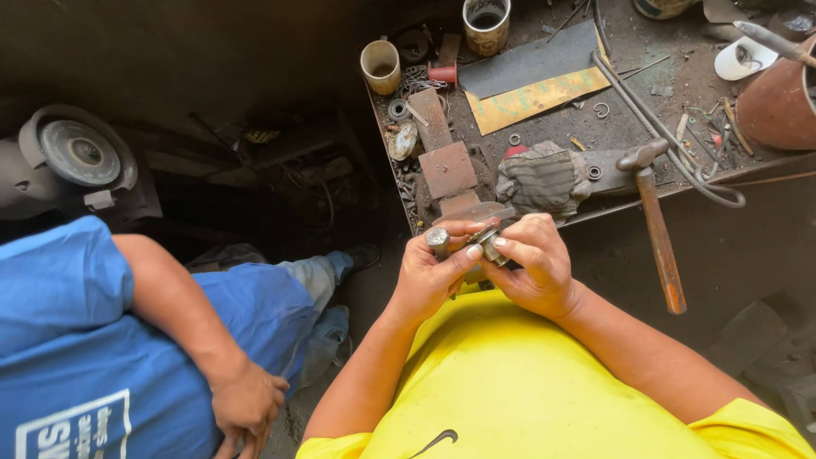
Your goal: The person uses a hammer to strike a metal part held in a vise. They then remove the part, inspect it, and place it back into the vise to continue hammering.
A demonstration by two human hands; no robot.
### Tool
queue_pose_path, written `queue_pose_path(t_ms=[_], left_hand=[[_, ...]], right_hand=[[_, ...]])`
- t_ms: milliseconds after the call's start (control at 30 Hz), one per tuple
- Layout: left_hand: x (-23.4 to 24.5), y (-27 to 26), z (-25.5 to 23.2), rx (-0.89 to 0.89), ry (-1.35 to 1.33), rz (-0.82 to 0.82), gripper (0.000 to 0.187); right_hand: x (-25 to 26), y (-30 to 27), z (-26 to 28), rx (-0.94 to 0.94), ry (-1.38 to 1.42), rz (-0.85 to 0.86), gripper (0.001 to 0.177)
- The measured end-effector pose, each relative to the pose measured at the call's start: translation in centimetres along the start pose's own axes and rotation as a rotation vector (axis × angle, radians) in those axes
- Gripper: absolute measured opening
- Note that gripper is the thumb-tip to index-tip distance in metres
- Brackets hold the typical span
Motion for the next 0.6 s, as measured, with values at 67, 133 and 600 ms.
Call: queue_pose_path(t_ms=[67, 133, 600], left_hand=[[0.3, -0.1, 0.3, -0.001, -0.015, -0.007, 0.026], [0.4, -0.1, 0.3, -0.004, -0.029, -0.011, 0.023], [-1.2, -0.3, -0.7, -0.084, 0.018, 0.024, 0.014]], right_hand=[[0.2, 0.1, 0.0, 0.017, -0.009, 0.0, 0.028], [0.2, 0.1, 0.0, 0.037, -0.018, -0.002, 0.028], [-0.2, -0.8, -1.2, -0.043, -0.013, 0.026, 0.033]])
Point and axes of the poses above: each hand's wrist, its own y-axis towards the middle knuckle, its own x-axis out of the back of the hand, z = x × y, the point moved 6 cm from there along y, towards the middle knuckle, and after that the axes turned 12 degrees about -y, right-handed, at the moved point
